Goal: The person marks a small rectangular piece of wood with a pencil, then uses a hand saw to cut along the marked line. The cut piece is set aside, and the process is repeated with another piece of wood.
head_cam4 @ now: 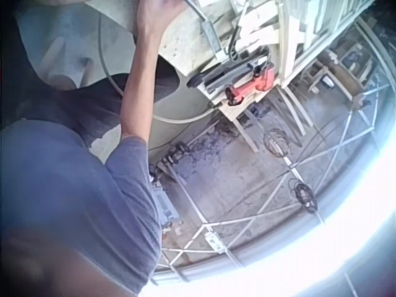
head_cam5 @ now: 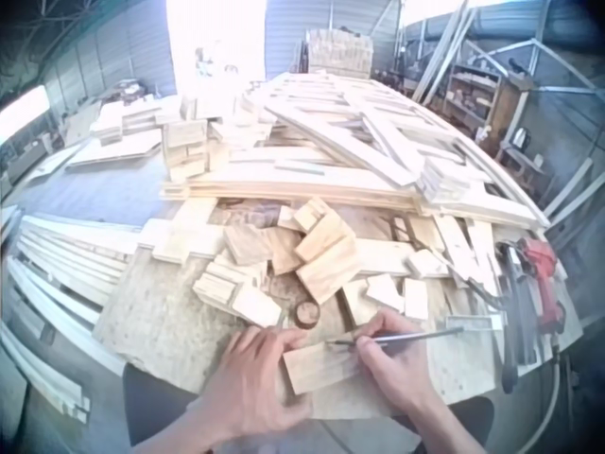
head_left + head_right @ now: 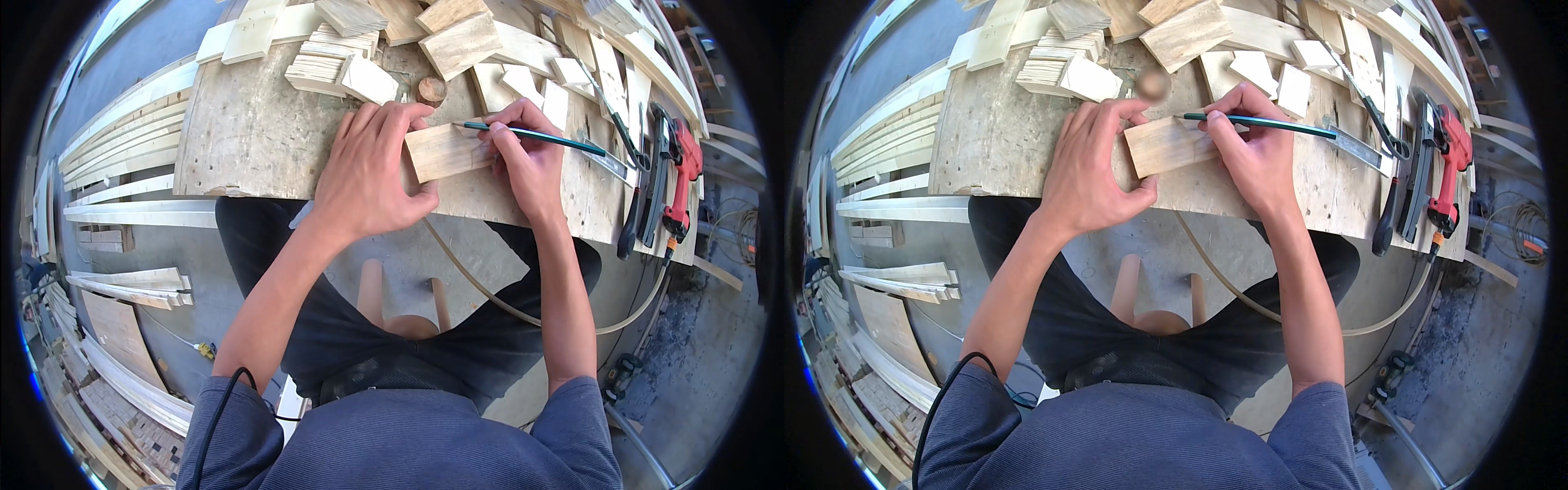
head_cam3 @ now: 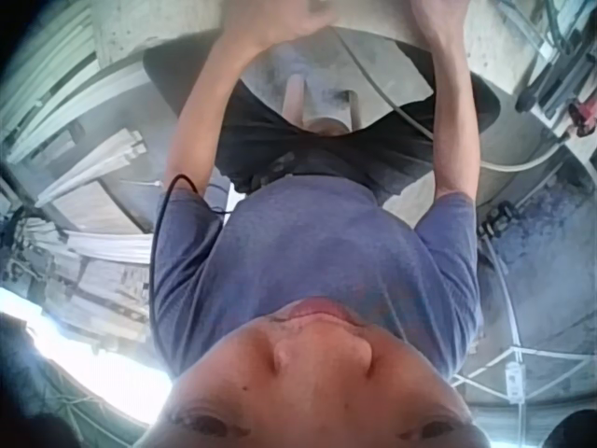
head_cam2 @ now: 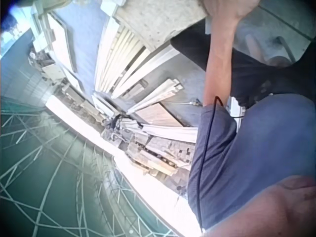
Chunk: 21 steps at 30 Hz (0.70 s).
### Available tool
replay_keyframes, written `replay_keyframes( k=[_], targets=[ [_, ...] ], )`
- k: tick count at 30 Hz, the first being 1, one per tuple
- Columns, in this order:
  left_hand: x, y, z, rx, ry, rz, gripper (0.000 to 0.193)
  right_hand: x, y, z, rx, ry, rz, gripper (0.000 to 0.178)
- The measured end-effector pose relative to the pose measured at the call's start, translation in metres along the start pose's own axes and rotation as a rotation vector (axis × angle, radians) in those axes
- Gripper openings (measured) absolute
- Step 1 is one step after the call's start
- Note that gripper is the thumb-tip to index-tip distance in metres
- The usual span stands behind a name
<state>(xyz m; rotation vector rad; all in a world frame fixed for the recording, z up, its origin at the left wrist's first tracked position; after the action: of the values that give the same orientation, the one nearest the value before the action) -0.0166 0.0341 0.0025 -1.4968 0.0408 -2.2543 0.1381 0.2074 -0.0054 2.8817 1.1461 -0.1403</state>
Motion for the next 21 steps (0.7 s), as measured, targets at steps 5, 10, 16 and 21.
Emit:
replay_keyframes(
  k=[5,10,16,21],
  targets=[
    [0.0002,-0.0004,0.0001,0.008,0.009,-0.011,0.077,0.0005,0.001,-0.0003,0.013,0.023,-0.056,0.009],
    [0.0001,-0.0002,0.0,0.002,-0.009,-0.006,0.076,0.0029,0.0027,-0.0017,-0.007,0.007,-0.032,0.008],
    [0.0,0.0,0.0003,0.013,-0.009,-0.018,0.077,0.0025,0.0011,0.0019,0.018,0.041,-0.049,0.008],
    [-0.0013,-0.0004,-0.0004,0.021,-0.014,-0.028,0.077,0.001,0.0007,-0.0022,-0.037,-0.004,-0.017,0.009]
  ],
)
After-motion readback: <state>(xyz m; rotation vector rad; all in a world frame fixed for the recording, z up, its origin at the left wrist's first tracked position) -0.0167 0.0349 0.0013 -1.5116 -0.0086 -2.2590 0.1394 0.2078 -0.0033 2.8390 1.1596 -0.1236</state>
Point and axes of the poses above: each hand's wrist, its own y-axis away from the middle knuckle, its own x-axis out of the back of the hand, z = x × y, the point moved 4 cm from there along -y, towards the middle knuckle, and after that the axes turned 14 degrees about -y, right-handed, at the moved point
